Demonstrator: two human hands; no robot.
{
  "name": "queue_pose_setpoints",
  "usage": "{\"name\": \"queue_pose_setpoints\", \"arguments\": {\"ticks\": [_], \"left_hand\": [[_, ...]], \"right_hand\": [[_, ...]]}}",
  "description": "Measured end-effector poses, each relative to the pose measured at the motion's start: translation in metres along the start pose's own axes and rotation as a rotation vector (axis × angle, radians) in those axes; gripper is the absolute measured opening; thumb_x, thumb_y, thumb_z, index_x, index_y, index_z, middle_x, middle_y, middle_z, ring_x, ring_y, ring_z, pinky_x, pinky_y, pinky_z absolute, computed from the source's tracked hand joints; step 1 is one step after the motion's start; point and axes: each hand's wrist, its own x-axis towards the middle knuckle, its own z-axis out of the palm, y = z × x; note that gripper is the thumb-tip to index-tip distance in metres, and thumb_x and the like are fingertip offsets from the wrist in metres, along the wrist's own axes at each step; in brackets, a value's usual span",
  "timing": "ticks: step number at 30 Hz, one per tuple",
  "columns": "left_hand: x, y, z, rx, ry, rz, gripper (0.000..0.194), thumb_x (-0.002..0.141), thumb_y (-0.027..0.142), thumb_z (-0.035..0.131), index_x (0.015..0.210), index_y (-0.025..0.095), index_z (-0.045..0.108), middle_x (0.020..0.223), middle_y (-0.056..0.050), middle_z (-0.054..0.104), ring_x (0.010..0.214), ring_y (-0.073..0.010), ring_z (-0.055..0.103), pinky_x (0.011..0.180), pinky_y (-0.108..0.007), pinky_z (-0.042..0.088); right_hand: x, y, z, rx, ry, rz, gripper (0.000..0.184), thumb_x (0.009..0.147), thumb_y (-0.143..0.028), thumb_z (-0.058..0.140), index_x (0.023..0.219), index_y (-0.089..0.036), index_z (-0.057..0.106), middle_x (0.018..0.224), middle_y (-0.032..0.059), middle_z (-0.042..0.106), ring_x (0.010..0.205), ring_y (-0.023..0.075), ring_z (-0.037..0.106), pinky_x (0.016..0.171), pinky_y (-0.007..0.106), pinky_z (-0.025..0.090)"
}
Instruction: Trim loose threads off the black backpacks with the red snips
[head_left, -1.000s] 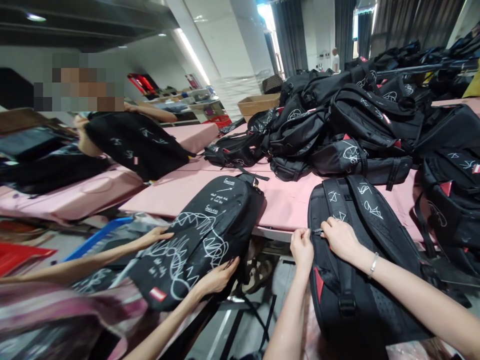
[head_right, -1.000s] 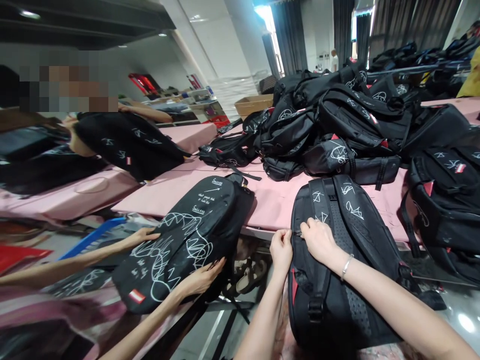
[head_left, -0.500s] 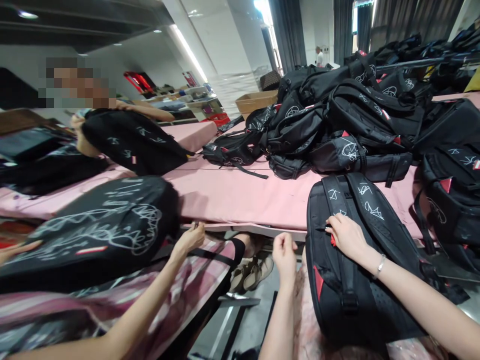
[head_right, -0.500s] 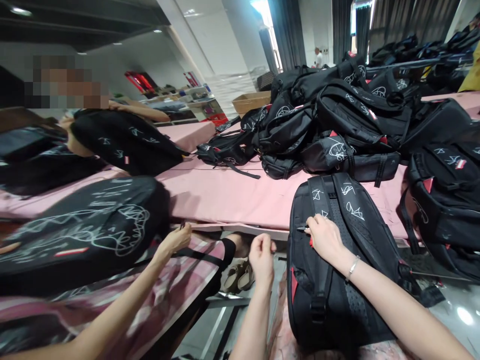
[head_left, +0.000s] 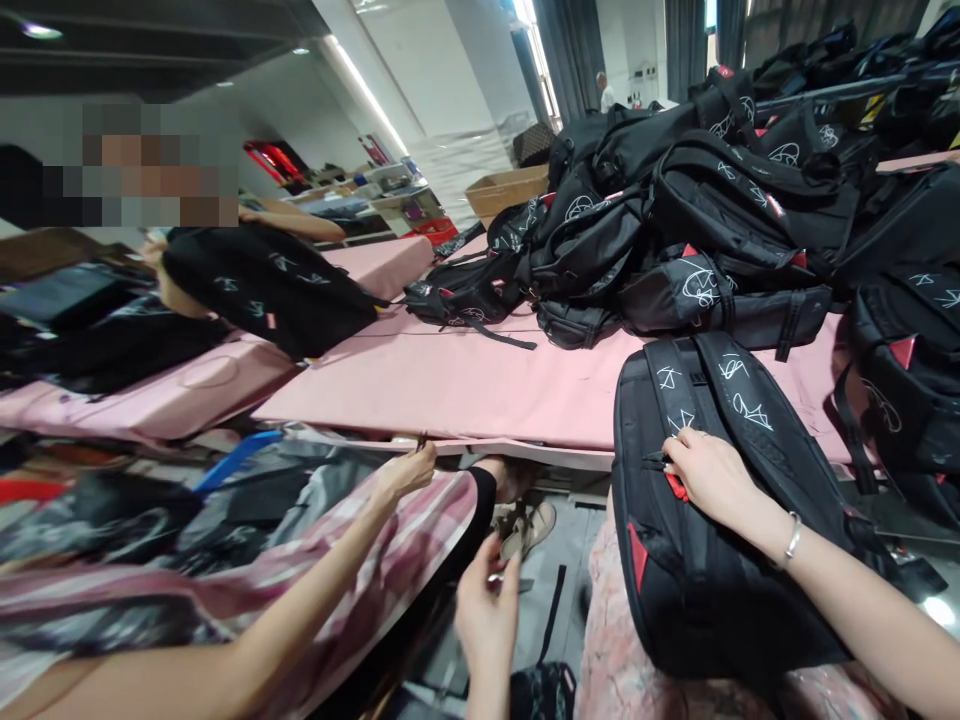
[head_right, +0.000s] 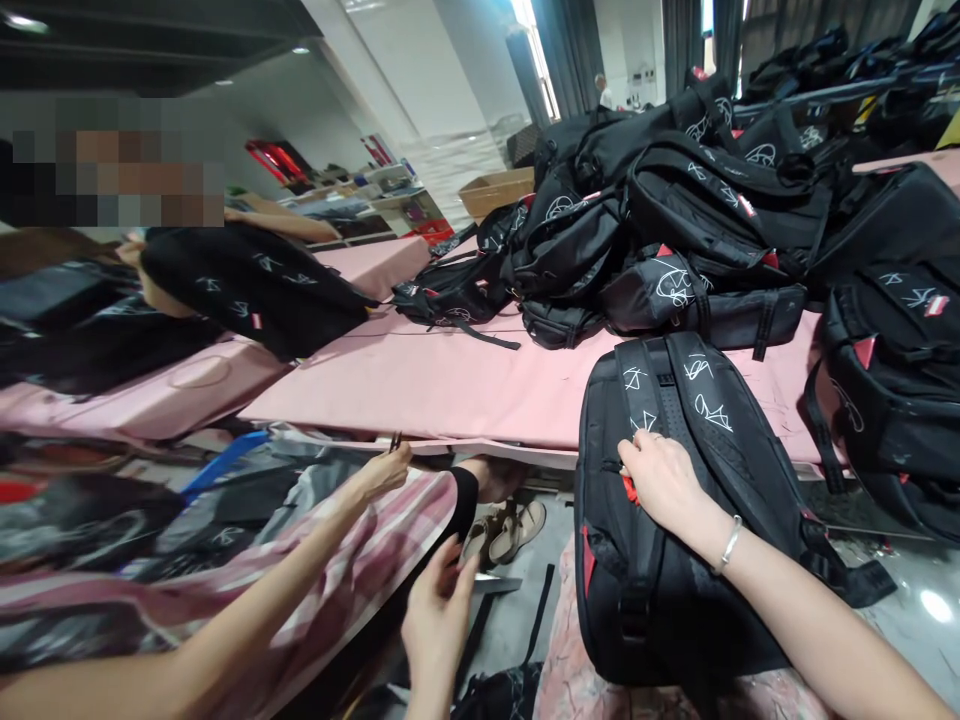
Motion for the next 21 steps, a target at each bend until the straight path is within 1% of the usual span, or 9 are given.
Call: {"name": "queue_pose_setpoints", "arguments": {"ticks": [2,4,6,8,11,14,18,19,21], "left_hand": [[-0.001,0.041,0.016,-0.156,-0.125,0.192,0.034,0.079,0.043,0.054,0.102,0.018,0.061,0.101,-0.004,0.059,0.091,-0.0154,0.056,0.083,-0.028,0.045],[0.001,0.085,0.034,-0.198,-0.187,0.460,0.019,0.083,0.031,0.054,0.096,0.021,0.063,0.098,0.000,0.060,0.091,-0.0105,0.056,0.084,-0.022,0.044],[0.005,0.122,0.050,-0.202,-0.234,0.679,0.018,0.084,0.023,0.053,0.099,0.021,0.062,0.099,0.001,0.060,0.092,-0.0081,0.055,0.086,-0.019,0.043],[0.011,0.147,0.062,-0.088,-0.250,0.831,0.020,0.084,0.023,0.052,0.102,0.018,0.061,0.097,0.000,0.060,0.090,-0.0092,0.055,0.083,-0.020,0.044],[0.019,0.168,0.070,0.313,-0.267,0.939,0.020,0.084,0.026,0.051,0.100,0.019,0.062,0.088,-0.001,0.059,0.076,-0.0130,0.055,0.066,-0.024,0.044],[0.020,0.182,0.069,0.607,-0.347,1.005,0.017,0.084,0.022,0.050,0.096,0.020,0.062,0.085,-0.001,0.057,0.071,-0.0167,0.053,0.059,-0.028,0.042],[0.020,0.194,0.072,0.702,-0.437,1.113,0.010,0.081,0.016,0.050,0.081,0.014,0.059,0.079,-0.004,0.054,0.072,-0.0208,0.052,0.057,-0.032,0.040],[0.021,0.194,0.074,0.691,-0.428,1.159,0.009,0.081,0.015,0.050,0.076,0.013,0.058,0.076,-0.004,0.053,0.070,-0.0208,0.051,0.056,-0.032,0.039],[0.026,0.188,0.079,0.587,-0.356,1.246,0.010,0.080,0.014,0.050,0.072,0.013,0.056,0.073,-0.004,0.053,0.066,-0.0192,0.049,0.053,-0.030,0.036]], "right_hand": [[-0.001,-0.001,0.001,0.000,0.007,0.002,0.011,0.087,-0.021,0.044,0.087,-0.016,0.054,0.086,0.0048,0.048,0.077,0.0170,0.047,0.065,0.030,0.032],[-0.002,-0.001,0.002,0.002,0.021,0.016,0.013,0.088,-0.021,0.042,0.088,-0.016,0.054,0.087,0.0053,0.048,0.077,0.0169,0.047,0.065,0.030,0.032],[-0.004,-0.002,0.003,0.002,0.036,0.043,0.014,0.088,-0.021,0.041,0.089,-0.016,0.054,0.087,0.0056,0.049,0.077,0.0169,0.047,0.066,0.029,0.033],[-0.005,-0.001,0.003,0.000,0.050,0.073,0.014,0.088,-0.022,0.041,0.091,-0.016,0.054,0.088,0.0057,0.049,0.077,0.0168,0.048,0.067,0.029,0.033],[-0.006,-0.001,0.003,0.000,0.060,0.107,0.015,0.089,-0.025,0.042,0.093,-0.017,0.054,0.089,0.0051,0.049,0.075,0.0164,0.048,0.065,0.029,0.033],[-0.006,-0.001,0.004,0.002,0.059,0.128,0.015,0.089,-0.026,0.042,0.093,-0.017,0.053,0.089,0.0050,0.049,0.074,0.0165,0.049,0.063,0.029,0.033],[-0.006,-0.002,0.004,0.019,0.069,0.130,0.013,0.088,-0.024,0.044,0.092,-0.016,0.053,0.088,0.0056,0.049,0.075,0.0167,0.049,0.063,0.029,0.032],[-0.006,-0.001,0.004,0.021,0.070,0.130,0.013,0.088,-0.024,0.044,0.092,-0.016,0.053,0.088,0.0057,0.049,0.076,0.0170,0.050,0.063,0.029,0.032],[-0.006,-0.001,0.004,0.024,0.068,0.128,0.013,0.088,-0.024,0.044,0.091,-0.016,0.053,0.088,0.0056,0.049,0.077,0.0174,0.050,0.064,0.029,0.033]]}}
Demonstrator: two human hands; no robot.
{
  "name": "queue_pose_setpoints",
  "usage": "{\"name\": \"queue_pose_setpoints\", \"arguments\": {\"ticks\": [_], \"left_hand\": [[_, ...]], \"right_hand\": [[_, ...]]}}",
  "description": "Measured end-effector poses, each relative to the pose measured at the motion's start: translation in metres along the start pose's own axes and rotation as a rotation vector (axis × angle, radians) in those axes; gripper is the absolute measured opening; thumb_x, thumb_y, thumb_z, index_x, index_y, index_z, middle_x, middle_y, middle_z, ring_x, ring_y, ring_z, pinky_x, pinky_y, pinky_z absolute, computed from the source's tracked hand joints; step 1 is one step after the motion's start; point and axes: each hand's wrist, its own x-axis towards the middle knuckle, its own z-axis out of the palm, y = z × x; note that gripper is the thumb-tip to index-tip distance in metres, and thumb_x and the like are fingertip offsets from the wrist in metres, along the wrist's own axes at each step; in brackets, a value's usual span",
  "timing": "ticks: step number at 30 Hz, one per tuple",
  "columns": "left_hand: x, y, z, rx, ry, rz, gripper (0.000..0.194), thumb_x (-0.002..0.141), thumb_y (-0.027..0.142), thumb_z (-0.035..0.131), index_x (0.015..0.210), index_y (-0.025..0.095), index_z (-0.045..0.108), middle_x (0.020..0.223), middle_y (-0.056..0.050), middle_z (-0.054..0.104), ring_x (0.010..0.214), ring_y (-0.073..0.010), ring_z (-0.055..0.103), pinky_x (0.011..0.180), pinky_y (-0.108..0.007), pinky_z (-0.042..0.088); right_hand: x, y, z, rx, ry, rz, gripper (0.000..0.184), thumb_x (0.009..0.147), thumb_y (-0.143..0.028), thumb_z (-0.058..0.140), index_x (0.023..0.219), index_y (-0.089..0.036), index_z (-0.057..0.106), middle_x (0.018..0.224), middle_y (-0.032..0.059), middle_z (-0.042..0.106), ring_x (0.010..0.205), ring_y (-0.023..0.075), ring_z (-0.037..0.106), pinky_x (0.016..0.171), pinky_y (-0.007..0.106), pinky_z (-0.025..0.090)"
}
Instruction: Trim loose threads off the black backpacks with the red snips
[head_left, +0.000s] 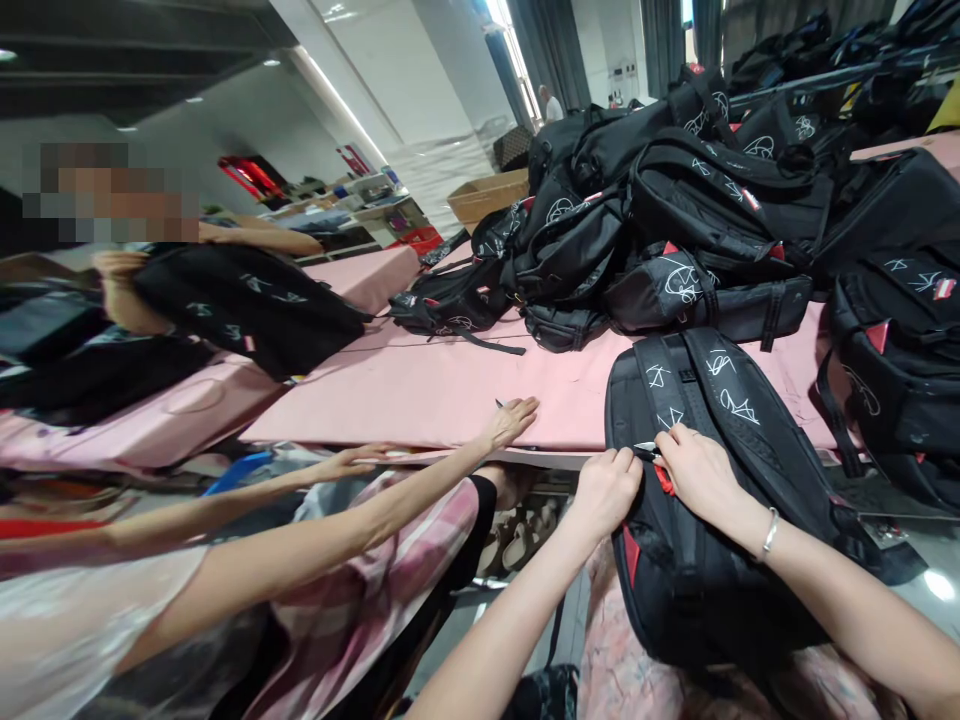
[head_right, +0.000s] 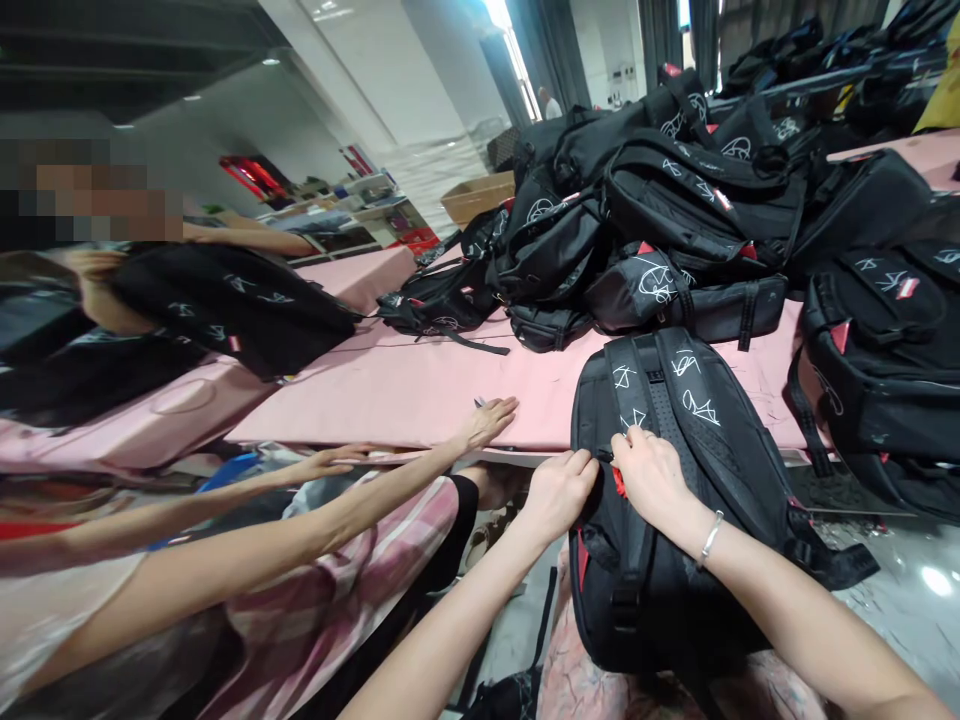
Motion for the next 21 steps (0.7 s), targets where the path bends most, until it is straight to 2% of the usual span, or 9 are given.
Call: {"name": "queue_pose_setpoints", "arguments": {"ticks": [4,7,13,21], "left_hand": [[-0.008,-0.009,0.017,-0.343,0.307,-0.055,0.009,0.084,0.017,0.048,0.083,0.014,0.057,0.080,-0.002,0.056,0.073,-0.0117,0.052,0.065,-0.023,0.040],[-0.015,-0.009,0.026,-0.513,0.398,-0.123,0.007,0.083,0.015,0.049,0.085,0.014,0.056,0.082,-0.002,0.057,0.076,-0.0094,0.052,0.070,-0.020,0.040],[-0.018,-0.002,0.032,-0.468,0.441,-0.152,0.007,0.081,0.013,0.051,0.087,0.015,0.055,0.083,-0.001,0.057,0.077,-0.0098,0.051,0.071,-0.021,0.040],[-0.018,-0.004,0.027,-0.350,0.472,-0.083,0.009,0.081,0.013,0.052,0.088,0.013,0.055,0.085,-0.003,0.057,0.079,-0.0111,0.052,0.071,-0.022,0.042]], "right_hand": [[-0.001,0.003,0.000,0.032,0.018,-0.044,0.014,0.089,-0.024,0.042,0.087,-0.016,0.053,0.085,0.0050,0.049,0.077,0.0169,0.049,0.066,0.030,0.034],[-0.001,0.004,-0.001,0.045,0.014,-0.084,0.015,0.089,-0.022,0.040,0.084,-0.017,0.053,0.084,0.0044,0.049,0.077,0.0169,0.049,0.066,0.030,0.033],[-0.003,0.001,-0.002,0.018,-0.020,-0.084,0.015,0.088,-0.023,0.041,0.086,-0.017,0.054,0.086,0.0050,0.049,0.078,0.0184,0.049,0.066,0.031,0.034],[-0.004,-0.007,0.000,0.021,-0.011,-0.035,0.016,0.088,-0.021,0.039,0.086,-0.016,0.054,0.086,0.0066,0.048,0.079,0.0201,0.048,0.067,0.032,0.035]]}}
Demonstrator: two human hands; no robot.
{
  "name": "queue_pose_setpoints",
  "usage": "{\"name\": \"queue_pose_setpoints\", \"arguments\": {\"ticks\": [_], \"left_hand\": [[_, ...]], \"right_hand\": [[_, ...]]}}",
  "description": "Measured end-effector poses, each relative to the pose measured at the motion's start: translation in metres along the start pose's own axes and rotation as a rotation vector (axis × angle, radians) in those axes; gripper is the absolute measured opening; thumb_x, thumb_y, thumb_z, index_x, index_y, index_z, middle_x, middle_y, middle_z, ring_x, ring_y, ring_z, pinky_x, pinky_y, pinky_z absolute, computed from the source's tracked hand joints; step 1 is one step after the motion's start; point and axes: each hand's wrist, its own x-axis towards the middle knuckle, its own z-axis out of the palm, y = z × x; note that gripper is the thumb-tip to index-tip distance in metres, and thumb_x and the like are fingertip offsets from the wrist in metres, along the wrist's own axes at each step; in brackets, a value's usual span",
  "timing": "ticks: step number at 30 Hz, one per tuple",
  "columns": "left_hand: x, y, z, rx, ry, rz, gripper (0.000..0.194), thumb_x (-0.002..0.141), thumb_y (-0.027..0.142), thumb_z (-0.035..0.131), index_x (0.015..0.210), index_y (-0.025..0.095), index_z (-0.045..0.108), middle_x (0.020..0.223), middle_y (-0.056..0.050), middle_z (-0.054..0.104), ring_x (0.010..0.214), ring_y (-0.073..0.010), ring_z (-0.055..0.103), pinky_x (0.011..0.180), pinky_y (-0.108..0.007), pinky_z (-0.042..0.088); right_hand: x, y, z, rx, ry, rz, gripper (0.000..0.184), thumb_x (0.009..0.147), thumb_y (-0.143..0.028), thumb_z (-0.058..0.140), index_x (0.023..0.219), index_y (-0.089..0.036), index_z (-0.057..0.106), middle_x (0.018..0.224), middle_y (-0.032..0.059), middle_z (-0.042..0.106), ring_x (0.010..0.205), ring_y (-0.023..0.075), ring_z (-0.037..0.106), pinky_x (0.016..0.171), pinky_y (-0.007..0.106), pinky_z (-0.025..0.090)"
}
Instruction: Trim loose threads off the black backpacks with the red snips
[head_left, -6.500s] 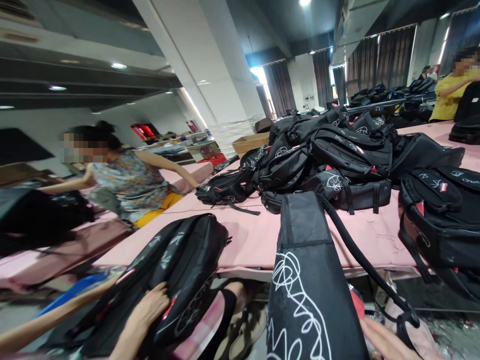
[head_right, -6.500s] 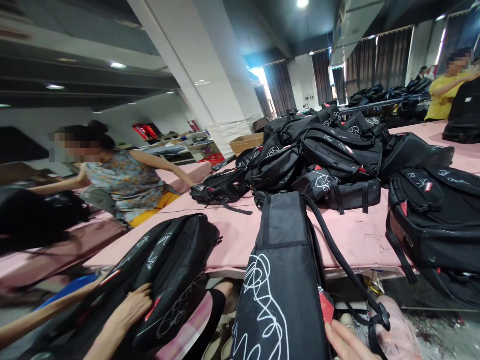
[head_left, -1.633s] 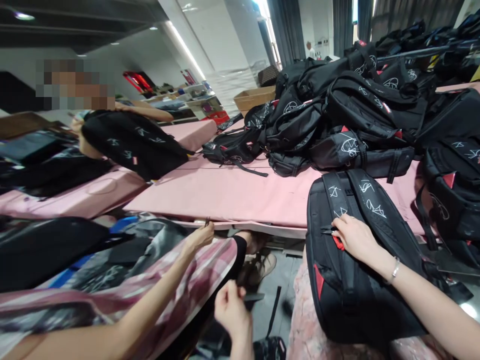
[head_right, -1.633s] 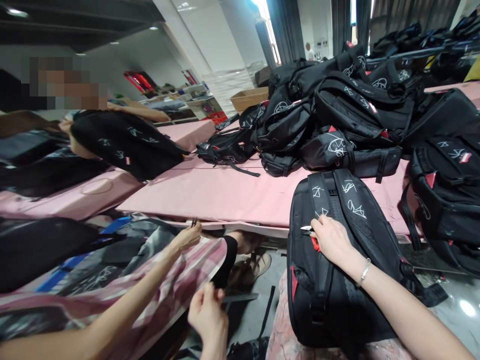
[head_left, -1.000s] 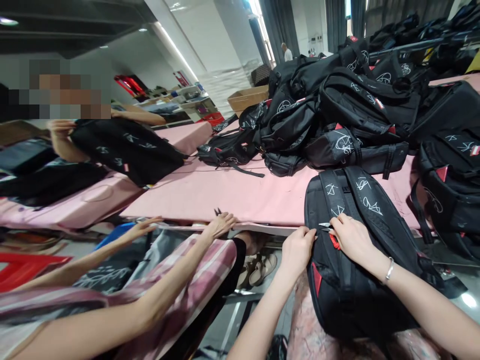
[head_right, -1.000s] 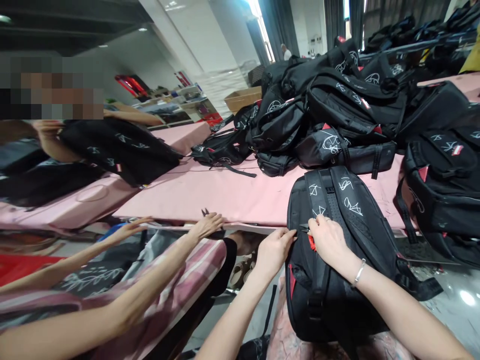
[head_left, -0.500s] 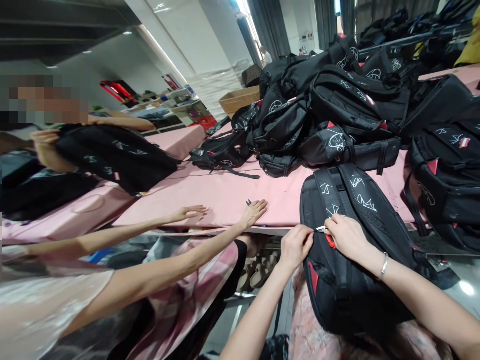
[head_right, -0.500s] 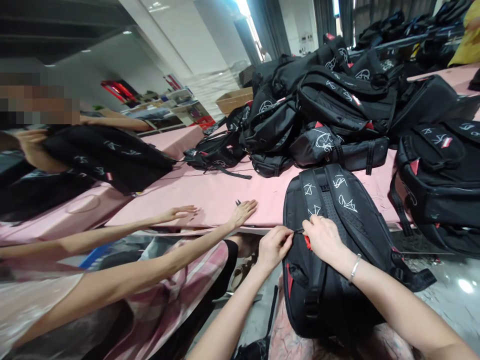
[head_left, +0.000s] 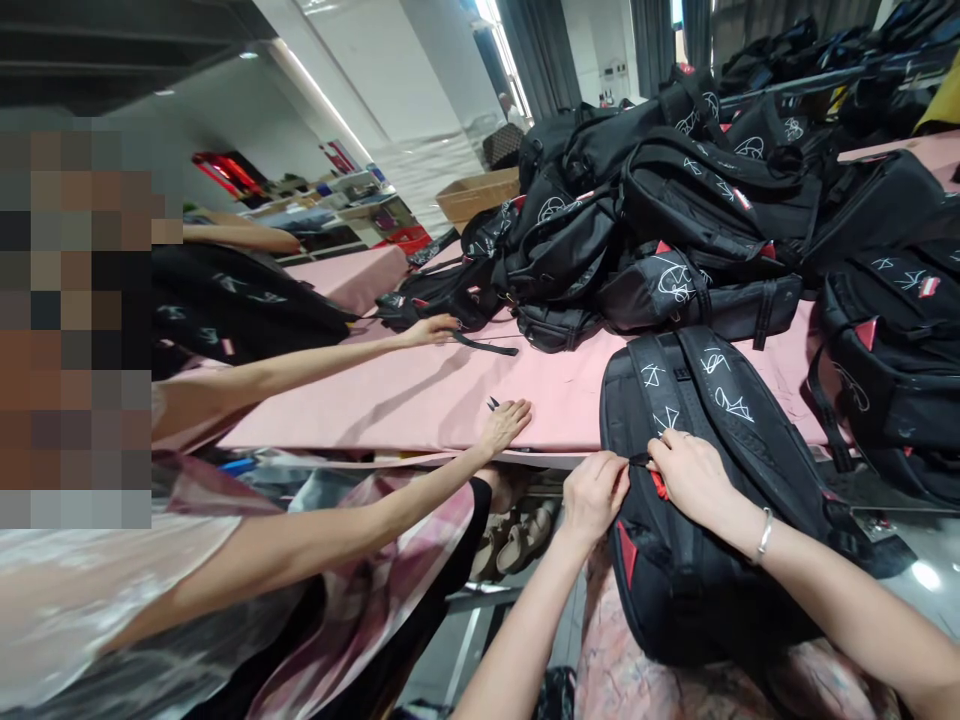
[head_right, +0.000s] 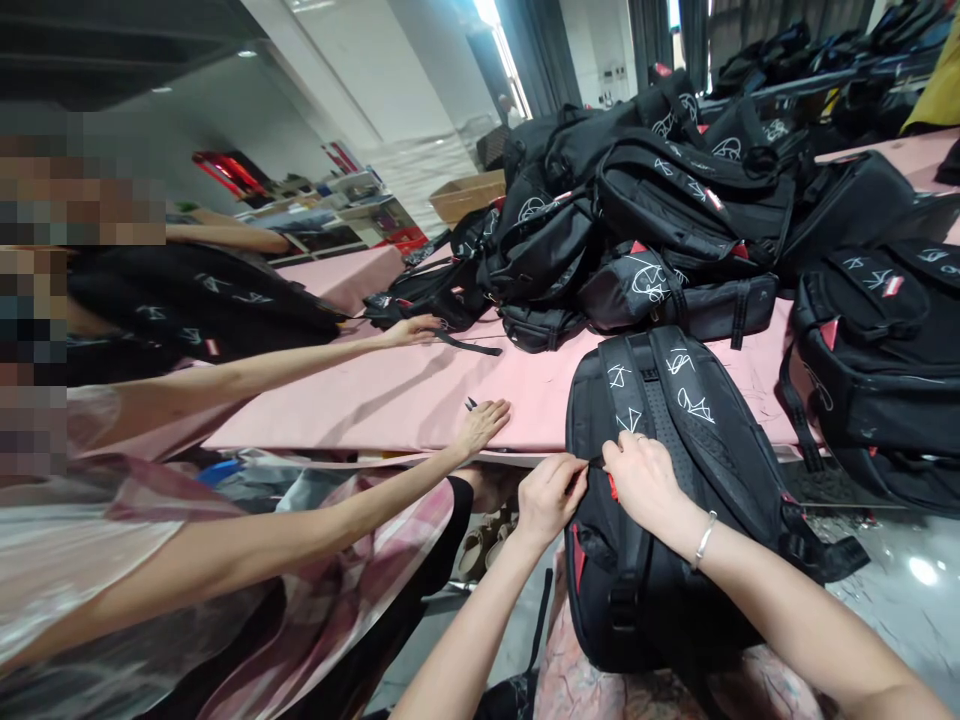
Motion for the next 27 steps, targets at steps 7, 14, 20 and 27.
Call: {"name": "queue_pose_setpoints", "arguments": {"ticks": [7,14,20,27], "left_hand": [[-0.006,0.001,0.001,-0.102,0.064,-0.085,0.011,0.079,0.010,0.053,0.088,0.014,0.056,0.086,-0.002,0.058,0.080,-0.0096,0.053,0.074,-0.021,0.042],[-0.018,-0.027,-0.019,-0.029,0.154,-0.491,0.007,0.079,0.016,0.051,0.078,0.012,0.056,0.077,-0.004,0.053,0.075,-0.0124,0.050,0.071,-0.024,0.042],[-0.034,-0.047,-0.017,-0.285,0.080,-0.663,0.042,0.082,0.027,0.050,0.122,0.014,0.048,0.119,-0.009,0.049,0.108,-0.0167,0.048,0.093,-0.030,0.040],[-0.029,-0.028,0.006,-0.839,-0.108,-0.813,0.042,0.083,0.040,0.049,0.112,0.010,0.052,0.115,-0.010,0.053,0.108,-0.0144,0.049,0.098,-0.028,0.035]], "right_hand": [[0.000,0.001,0.004,0.009,0.031,-0.019,0.015,0.088,-0.021,0.040,0.083,-0.017,0.054,0.084,0.0043,0.050,0.078,0.0183,0.048,0.067,0.031,0.033],[-0.004,0.009,0.004,0.017,0.055,0.038,0.015,0.089,-0.025,0.043,0.084,-0.017,0.054,0.083,0.0029,0.050,0.074,0.0154,0.047,0.064,0.029,0.030],[-0.007,0.008,0.004,0.029,0.038,-0.016,0.019,0.090,-0.027,0.040,0.083,-0.017,0.054,0.083,0.0038,0.050,0.072,0.0148,0.045,0.064,0.028,0.028],[-0.002,0.023,0.015,0.281,0.135,-0.002,0.015,0.089,-0.027,0.042,0.092,-0.018,0.054,0.091,0.0000,0.053,0.080,0.0120,0.049,0.071,0.024,0.034]]}}
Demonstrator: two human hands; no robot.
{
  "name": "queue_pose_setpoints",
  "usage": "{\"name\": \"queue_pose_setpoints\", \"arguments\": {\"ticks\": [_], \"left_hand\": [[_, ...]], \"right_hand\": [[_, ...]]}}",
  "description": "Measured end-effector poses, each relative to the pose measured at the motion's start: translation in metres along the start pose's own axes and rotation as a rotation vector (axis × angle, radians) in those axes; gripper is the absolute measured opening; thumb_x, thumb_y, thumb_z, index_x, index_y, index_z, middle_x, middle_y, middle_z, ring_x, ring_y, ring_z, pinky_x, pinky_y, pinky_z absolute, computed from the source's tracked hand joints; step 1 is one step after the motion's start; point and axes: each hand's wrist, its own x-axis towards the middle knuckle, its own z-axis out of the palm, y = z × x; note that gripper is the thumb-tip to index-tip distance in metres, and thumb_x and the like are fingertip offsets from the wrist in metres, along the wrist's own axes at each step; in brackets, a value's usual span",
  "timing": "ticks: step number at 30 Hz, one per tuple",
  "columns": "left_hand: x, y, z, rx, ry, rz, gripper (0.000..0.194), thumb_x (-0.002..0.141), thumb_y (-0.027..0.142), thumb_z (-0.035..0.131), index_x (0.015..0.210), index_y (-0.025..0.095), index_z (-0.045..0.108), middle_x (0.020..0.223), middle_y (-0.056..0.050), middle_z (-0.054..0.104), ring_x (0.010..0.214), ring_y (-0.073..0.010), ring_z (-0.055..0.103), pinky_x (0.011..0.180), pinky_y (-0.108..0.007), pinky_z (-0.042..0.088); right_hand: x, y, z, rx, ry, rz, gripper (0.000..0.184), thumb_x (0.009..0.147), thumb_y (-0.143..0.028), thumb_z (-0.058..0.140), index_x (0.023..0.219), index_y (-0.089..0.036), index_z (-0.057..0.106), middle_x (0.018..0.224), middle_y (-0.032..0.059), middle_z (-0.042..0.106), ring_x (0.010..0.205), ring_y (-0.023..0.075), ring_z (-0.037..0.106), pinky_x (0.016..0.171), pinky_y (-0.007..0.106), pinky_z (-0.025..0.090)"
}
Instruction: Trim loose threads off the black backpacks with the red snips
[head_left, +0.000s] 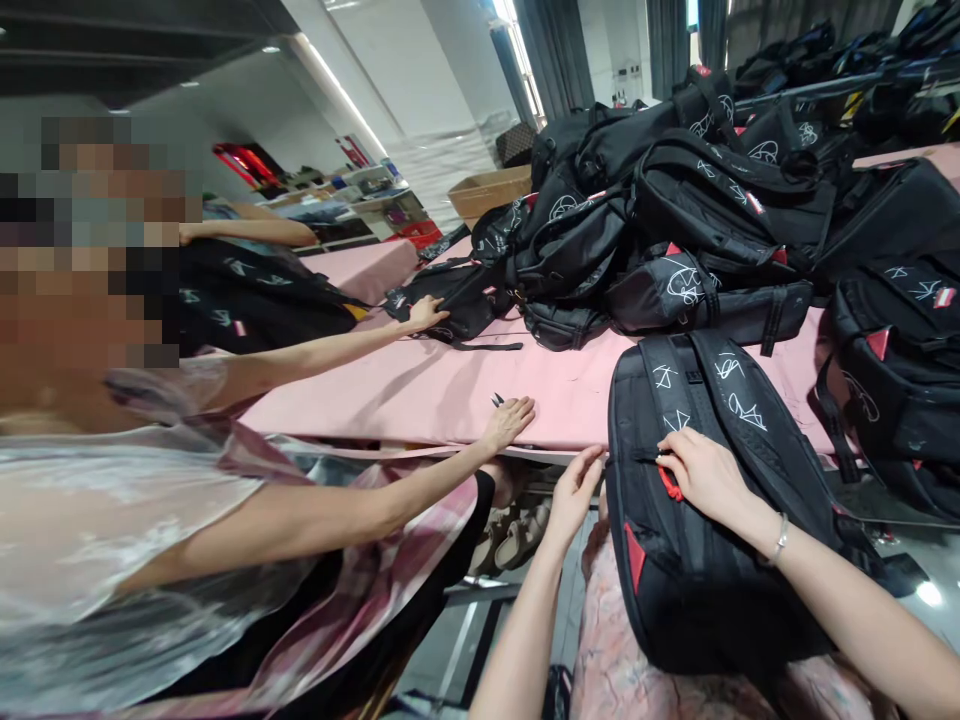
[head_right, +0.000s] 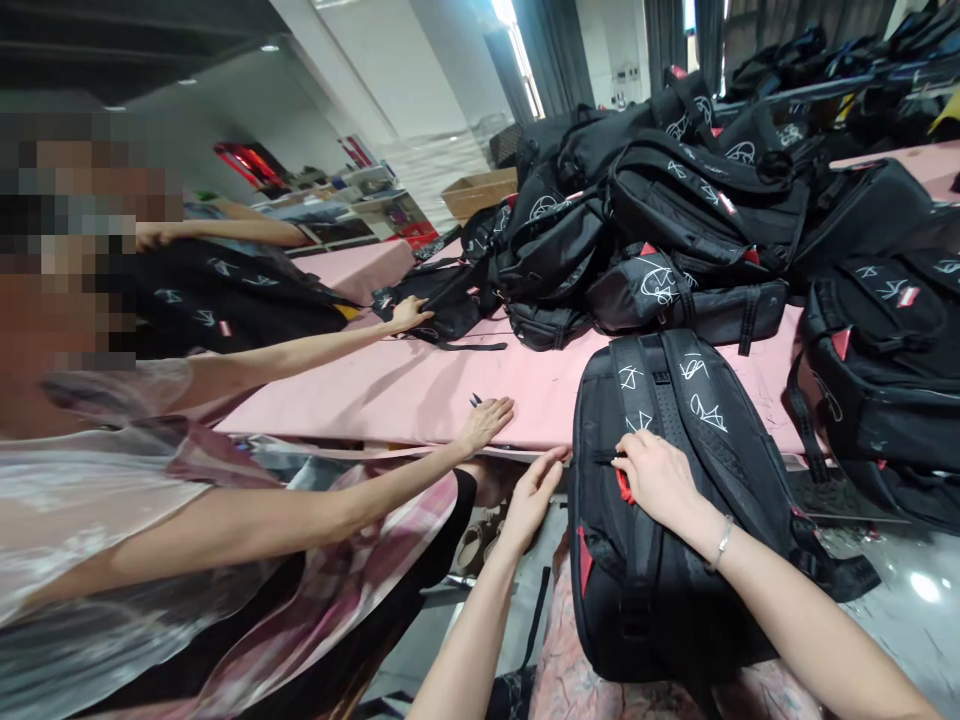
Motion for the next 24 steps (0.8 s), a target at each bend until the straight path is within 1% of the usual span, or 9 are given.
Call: {"name": "queue_pose_setpoints", "arguments": {"ticks": [3,7,9,12,15,17,19,21,24], "left_hand": [[0.002,-0.003,0.006,-0.048,-0.079,-0.033,0.040,0.080,0.040,0.052,0.107,0.010,0.051,0.110,-0.009,0.052,0.103,-0.0144,0.049,0.094,-0.027,0.037],[0.001,-0.006,0.006,-0.098,-0.083,-0.040,0.034,0.077,0.038,0.056,0.096,0.011,0.047,0.098,-0.006,0.050,0.092,-0.0124,0.049,0.085,-0.024,0.038],[-0.001,-0.002,0.006,-0.107,-0.103,-0.023,0.032,0.076,0.037,0.058,0.090,0.012,0.046,0.090,-0.004,0.048,0.084,-0.0108,0.047,0.077,-0.021,0.038],[-0.003,0.007,0.007,-0.109,-0.170,0.013,0.029,0.075,0.035,0.059,0.086,0.012,0.044,0.080,-0.002,0.043,0.071,-0.0082,0.040,0.065,-0.019,0.034],[-0.002,0.011,0.010,-0.128,-0.186,0.015,0.030,0.078,0.039,0.055,0.086,0.012,0.046,0.082,-0.003,0.044,0.073,-0.0096,0.041,0.067,-0.020,0.033],[0.000,0.007,0.014,-0.126,-0.148,-0.009,0.034,0.079,0.045,0.051,0.087,0.012,0.048,0.087,-0.005,0.046,0.082,-0.0122,0.043,0.074,-0.021,0.034],[0.003,-0.001,0.018,-0.110,-0.116,-0.033,0.038,0.079,0.048,0.048,0.088,0.011,0.048,0.088,-0.006,0.047,0.085,-0.0135,0.043,0.079,-0.023,0.034],[0.004,-0.008,0.021,-0.104,-0.106,-0.030,0.038,0.080,0.049,0.045,0.085,0.011,0.047,0.085,-0.006,0.046,0.082,-0.0134,0.042,0.078,-0.023,0.034],[0.002,-0.011,0.023,-0.086,-0.113,-0.002,0.038,0.081,0.049,0.044,0.082,0.011,0.044,0.080,-0.004,0.042,0.076,-0.0122,0.040,0.071,-0.022,0.033]], "right_hand": [[0.000,0.008,0.004,0.154,0.060,0.036,0.016,0.089,-0.029,0.042,0.095,-0.017,0.051,0.095,-0.0009,0.053,0.085,0.0103,0.051,0.074,0.022,0.037],[-0.007,0.011,0.005,0.209,0.106,0.039,0.018,0.090,-0.029,0.040,0.098,-0.017,0.052,0.095,0.0000,0.053,0.085,0.0106,0.051,0.076,0.023,0.038],[-0.012,0.012,0.004,0.252,0.144,0.046,0.020,0.090,-0.029,0.040,0.099,-0.016,0.052,0.096,0.0008,0.053,0.086,0.0107,0.051,0.077,0.023,0.039],[-0.021,0.018,0.000,0.370,0.227,0.063,0.020,0.090,-0.028,0.040,0.100,-0.015,0.052,0.096,0.0023,0.053,0.088,0.0098,0.050,0.080,0.022,0.038],[-0.031,0.026,-0.002,0.484,0.280,0.108,0.022,0.091,-0.028,0.038,0.102,-0.014,0.051,0.094,0.0033,0.054,0.086,0.0089,0.051,0.078,0.020,0.039],[-0.035,0.030,0.000,0.513,0.287,0.145,0.023,0.092,-0.030,0.037,0.101,-0.014,0.050,0.093,0.0038,0.054,0.086,0.0088,0.051,0.077,0.020,0.039],[-0.038,0.033,0.003,0.533,0.264,0.178,0.024,0.092,-0.030,0.036,0.101,-0.013,0.050,0.094,0.0036,0.054,0.086,0.0086,0.050,0.078,0.020,0.039],[-0.040,0.034,0.006,0.543,0.249,0.189,0.024,0.092,-0.031,0.036,0.102,-0.014,0.050,0.095,0.0035,0.054,0.086,0.0086,0.050,0.079,0.021,0.038],[-0.043,0.035,0.009,0.528,0.283,0.151,0.024,0.091,-0.032,0.039,0.103,-0.014,0.050,0.097,0.0037,0.053,0.089,0.0089,0.050,0.080,0.021,0.039]]}}
